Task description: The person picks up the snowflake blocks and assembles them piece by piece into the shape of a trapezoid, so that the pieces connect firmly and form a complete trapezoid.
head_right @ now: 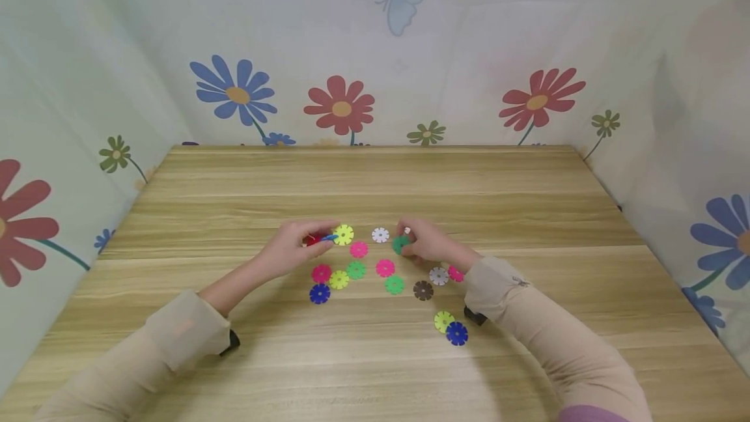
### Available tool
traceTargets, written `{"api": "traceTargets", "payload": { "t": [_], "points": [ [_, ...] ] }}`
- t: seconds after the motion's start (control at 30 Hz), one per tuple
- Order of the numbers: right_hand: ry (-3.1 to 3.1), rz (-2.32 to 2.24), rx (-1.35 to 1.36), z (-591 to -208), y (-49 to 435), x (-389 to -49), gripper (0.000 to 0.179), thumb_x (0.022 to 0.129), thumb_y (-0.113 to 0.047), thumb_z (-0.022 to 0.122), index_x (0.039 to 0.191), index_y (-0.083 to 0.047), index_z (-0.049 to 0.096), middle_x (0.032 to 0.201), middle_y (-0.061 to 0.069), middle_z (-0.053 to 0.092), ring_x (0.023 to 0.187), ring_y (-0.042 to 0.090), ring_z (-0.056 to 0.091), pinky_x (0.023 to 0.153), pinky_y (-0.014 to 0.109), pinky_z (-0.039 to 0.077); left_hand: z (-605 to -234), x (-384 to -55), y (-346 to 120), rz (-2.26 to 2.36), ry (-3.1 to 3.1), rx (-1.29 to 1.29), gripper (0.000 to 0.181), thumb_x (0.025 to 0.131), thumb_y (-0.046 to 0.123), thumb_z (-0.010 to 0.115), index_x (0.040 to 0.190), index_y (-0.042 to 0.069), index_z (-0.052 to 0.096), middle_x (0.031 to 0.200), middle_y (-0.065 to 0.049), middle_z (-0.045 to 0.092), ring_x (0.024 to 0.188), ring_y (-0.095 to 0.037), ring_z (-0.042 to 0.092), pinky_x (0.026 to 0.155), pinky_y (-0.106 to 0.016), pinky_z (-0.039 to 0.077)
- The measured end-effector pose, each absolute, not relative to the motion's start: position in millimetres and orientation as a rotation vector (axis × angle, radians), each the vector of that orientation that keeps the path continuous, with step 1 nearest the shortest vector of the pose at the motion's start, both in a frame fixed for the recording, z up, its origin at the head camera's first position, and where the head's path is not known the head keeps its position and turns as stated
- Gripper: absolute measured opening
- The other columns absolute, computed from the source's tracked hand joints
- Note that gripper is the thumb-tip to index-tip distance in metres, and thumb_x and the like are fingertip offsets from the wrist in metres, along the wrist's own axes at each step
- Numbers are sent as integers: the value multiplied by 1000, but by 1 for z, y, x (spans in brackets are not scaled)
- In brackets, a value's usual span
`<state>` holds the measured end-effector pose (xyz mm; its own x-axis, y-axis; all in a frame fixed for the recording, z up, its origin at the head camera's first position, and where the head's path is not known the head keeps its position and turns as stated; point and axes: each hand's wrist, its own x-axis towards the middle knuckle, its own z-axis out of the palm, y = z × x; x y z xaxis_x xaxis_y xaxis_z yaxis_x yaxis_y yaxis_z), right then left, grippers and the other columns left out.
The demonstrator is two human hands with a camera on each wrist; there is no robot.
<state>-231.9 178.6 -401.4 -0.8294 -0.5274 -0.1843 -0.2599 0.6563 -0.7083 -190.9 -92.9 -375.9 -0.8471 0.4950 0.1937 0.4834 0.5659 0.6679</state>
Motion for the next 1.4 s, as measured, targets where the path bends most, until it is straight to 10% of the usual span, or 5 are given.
{"api": "traceTargets", "payload": {
  "t": [0.5, 0.93, 1.4],
  "points": [
    [2347, -1351, -629, -377, 178, -221, 29, 82, 0, 58, 110, 5, 52, 76, 29, 55, 54, 19, 57, 55, 44, 51, -380, -193, -89, 1171, 2757, 879, 34, 85, 18, 58, 118, 11, 57, 113, -6, 62, 97, -16, 60, 76, -24, 51],
    [2424, -1427, -769, -360, 159, -201, 28, 81, 4, 58, 108, 4, 55, 77, 20, 60, 63, 32, 61, 57, 37, 53, -377, -191, -84, 1198, 2724, 888, 33, 86, 19, 58, 118, 11, 58, 114, -7, 61, 69, -12, 54, 55, -18, 46],
    [2544, -1386, -1086, -360, 150, -195, 22, 80, 4, 59, 101, 1, 60, 69, 9, 62, 58, 16, 61, 54, 27, 53, -375, -188, -82, 1164, 2718, 928, 31, 87, 22, 55, 116, 10, 59, 113, -5, 62, 94, -14, 60, 72, -21, 49]
  ]
}}
